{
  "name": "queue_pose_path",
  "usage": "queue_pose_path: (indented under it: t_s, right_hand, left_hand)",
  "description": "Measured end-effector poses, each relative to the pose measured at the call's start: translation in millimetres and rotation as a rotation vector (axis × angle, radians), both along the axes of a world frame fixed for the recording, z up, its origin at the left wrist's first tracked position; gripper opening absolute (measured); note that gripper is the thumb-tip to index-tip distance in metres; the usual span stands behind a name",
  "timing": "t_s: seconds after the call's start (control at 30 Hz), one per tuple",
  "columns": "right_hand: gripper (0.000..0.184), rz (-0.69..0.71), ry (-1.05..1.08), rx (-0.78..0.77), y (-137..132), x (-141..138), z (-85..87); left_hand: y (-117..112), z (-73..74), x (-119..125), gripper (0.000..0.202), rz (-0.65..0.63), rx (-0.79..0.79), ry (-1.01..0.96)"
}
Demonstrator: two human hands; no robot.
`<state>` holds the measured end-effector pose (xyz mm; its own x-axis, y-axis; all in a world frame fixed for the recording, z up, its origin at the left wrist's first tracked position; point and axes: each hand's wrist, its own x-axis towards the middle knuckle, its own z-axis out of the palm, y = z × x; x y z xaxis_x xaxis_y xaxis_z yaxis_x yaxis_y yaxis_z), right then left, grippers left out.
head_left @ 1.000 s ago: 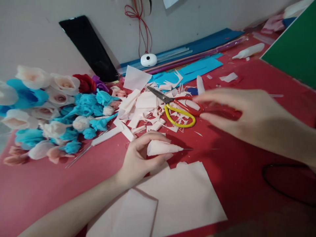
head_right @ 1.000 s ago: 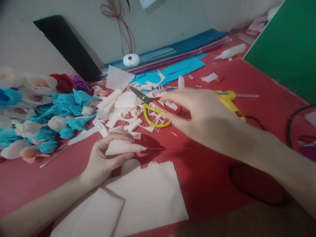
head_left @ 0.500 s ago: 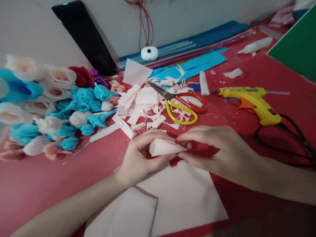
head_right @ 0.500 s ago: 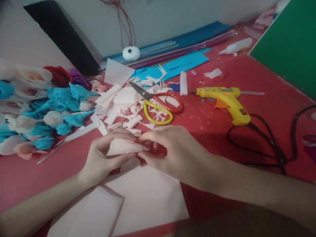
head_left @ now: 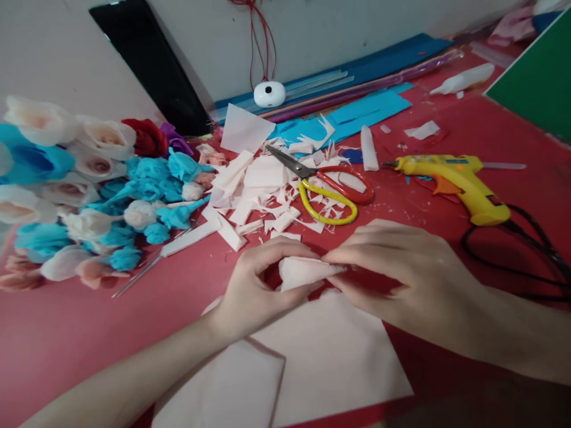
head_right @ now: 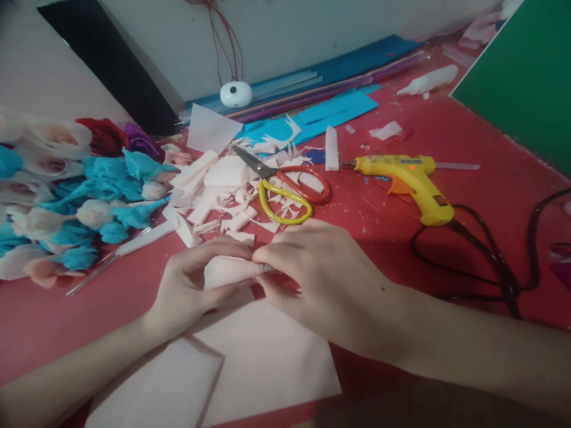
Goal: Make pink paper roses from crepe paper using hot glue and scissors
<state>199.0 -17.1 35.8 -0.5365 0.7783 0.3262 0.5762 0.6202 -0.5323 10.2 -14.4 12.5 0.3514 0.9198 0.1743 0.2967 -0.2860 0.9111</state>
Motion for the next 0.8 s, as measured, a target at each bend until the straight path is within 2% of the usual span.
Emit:
queue_pose_path:
  t_s: [0.33,0.57,0.7,0.8]
  right_hand:
    - [0.006,0.011,-0.020,0.025,-1.2,-0.1,-2.8]
    - [0.007,-0.008,-0.017,-0.053,-0.9,0.6,-2.8]
    - [0.009,-0.008,-0.047,-0.123,0.7,4.9,6.6]
    - [0.016,-0.117,-0.018,-0.134,7.6,16.8,19.0]
  left_hand:
    - [-3.6,-1.8,0.5,0.018,-0.005,0.031,-0.014]
    - [-2.2,-1.0,1.3,0.014,-0.018,0.017,-0.016]
    - [-2.1,-1.4,0.9,0.019,0.008,-0.015,-0.008]
    - [-2.5,-1.6,0.6,0.020,0.045,0.001,0.010]
